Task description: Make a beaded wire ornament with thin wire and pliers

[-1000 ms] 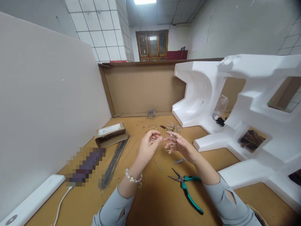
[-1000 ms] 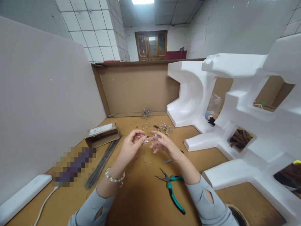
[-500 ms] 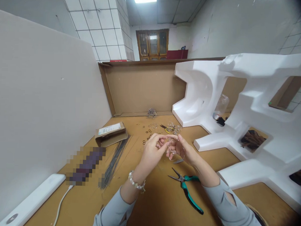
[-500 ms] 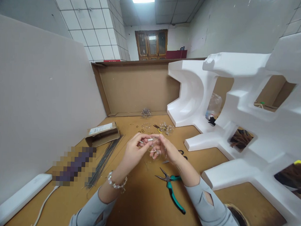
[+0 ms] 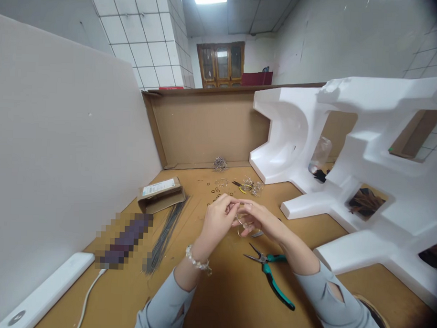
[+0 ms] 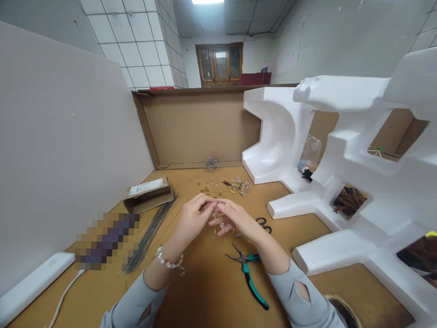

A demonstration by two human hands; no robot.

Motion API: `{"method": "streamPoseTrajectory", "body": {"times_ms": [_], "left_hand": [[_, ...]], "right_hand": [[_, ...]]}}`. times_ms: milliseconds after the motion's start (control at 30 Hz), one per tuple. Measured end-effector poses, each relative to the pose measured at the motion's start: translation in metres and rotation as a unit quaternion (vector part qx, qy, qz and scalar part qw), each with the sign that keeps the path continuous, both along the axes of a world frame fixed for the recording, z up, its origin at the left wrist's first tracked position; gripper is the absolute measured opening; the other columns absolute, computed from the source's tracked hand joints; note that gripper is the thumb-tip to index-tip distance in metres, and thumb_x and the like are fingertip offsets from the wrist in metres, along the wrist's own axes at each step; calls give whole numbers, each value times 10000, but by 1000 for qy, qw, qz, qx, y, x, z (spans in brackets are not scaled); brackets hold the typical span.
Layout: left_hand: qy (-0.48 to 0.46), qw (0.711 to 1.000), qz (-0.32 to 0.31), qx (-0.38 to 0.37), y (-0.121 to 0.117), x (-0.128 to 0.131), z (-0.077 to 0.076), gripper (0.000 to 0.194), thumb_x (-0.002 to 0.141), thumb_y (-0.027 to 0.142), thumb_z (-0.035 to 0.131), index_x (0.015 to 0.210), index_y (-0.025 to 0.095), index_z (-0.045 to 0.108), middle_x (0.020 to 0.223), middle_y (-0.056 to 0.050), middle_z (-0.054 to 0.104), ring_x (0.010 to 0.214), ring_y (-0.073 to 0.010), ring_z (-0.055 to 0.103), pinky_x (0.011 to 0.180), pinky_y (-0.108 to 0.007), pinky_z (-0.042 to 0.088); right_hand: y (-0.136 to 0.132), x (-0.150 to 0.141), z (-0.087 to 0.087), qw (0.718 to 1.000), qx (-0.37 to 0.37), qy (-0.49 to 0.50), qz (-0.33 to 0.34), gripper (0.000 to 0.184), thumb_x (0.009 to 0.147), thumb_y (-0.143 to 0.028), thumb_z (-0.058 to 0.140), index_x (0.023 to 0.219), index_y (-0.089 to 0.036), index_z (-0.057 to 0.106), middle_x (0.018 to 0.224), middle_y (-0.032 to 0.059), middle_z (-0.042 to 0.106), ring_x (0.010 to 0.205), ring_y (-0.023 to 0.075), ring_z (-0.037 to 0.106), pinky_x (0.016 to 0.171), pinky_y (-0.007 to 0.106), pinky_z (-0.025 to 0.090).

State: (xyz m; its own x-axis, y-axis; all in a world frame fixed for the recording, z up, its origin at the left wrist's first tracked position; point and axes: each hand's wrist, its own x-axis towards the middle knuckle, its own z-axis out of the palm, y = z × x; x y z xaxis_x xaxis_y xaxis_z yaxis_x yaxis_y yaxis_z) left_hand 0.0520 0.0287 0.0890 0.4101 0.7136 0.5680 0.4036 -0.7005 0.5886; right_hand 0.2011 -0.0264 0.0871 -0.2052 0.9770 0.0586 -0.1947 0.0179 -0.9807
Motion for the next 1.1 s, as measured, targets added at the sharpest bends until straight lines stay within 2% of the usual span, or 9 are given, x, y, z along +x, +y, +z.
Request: {"method": "streamPoseTrajectory", "body": {"times_ms": [100,267,433,533,633,767,900,1100], "left_hand": [[-38,996,-37,-78,8,-4,2,132,810,235,558,759,171,663,702,-1,602,605,-102,530,569,-205,410],[-69,982,-98,-146,12,-11,8,217,848,310,507,840,155,659,770,-35,622,623,-118,577,552,-218,463],[1,997,-45,-67,9,-17,14,223,872,276,471,922,172,662,922,-64,659,817,-162,619,699,-266,501],[46,996,-65,-51,4,-16,12,253,886,249,451,1062,201,627,1004,-53,679,837,-157,635,743,-275,512],[84,995,-49,12,-3,-11,8,318,896,206,422,1180,207,565,1080,-61,668,909,-174,634,797,-298,510],[139,986,7,87,-14,-5,7,345,901,168,398,1218,162,534,1035,-96,666,919,-202,628,804,-326,506],[149,984,21,97,-17,-5,9,344,908,171,388,1223,158,525,1013,-94,646,876,-187,628,762,-298,510],[124,989,5,85,-19,-5,12,343,913,165,363,1218,191,520,1140,-85,593,916,-171,617,795,-288,502]], "right_hand": [[-1,4,2,1000,-6,-2,-23,408,798,-392,584,1160,-207,545,1136,112,608,1010,250,608,645,334,559],[2,8,1,999,15,14,-34,333,816,-365,542,1101,-197,574,1028,99,644,924,230,637,638,335,545],[4,10,2,998,22,23,-60,319,809,-344,535,1091,-199,571,1030,94,643,887,214,640,598,313,533],[4,10,3,996,25,29,-81,308,808,-330,517,1079,-193,571,1013,98,648,881,209,635,593,310,529],[6,7,0,993,24,36,-112,298,801,-311,500,1067,-197,569,974,83,650,871,199,627,600,305,526],[6,1,-3,987,30,43,-153,339,775,-259,486,1109,-229,535,961,56,631,878,191,617,596,293,520],[6,-3,-3,984,26,43,-168,428,760,-220,482,1186,-257,479,993,51,604,882,190,620,620,306,524],[4,-6,-2,986,32,71,-150,421,766,-259,541,1184,-258,485,1019,63,580,936,196,588,680,324,523]]}}
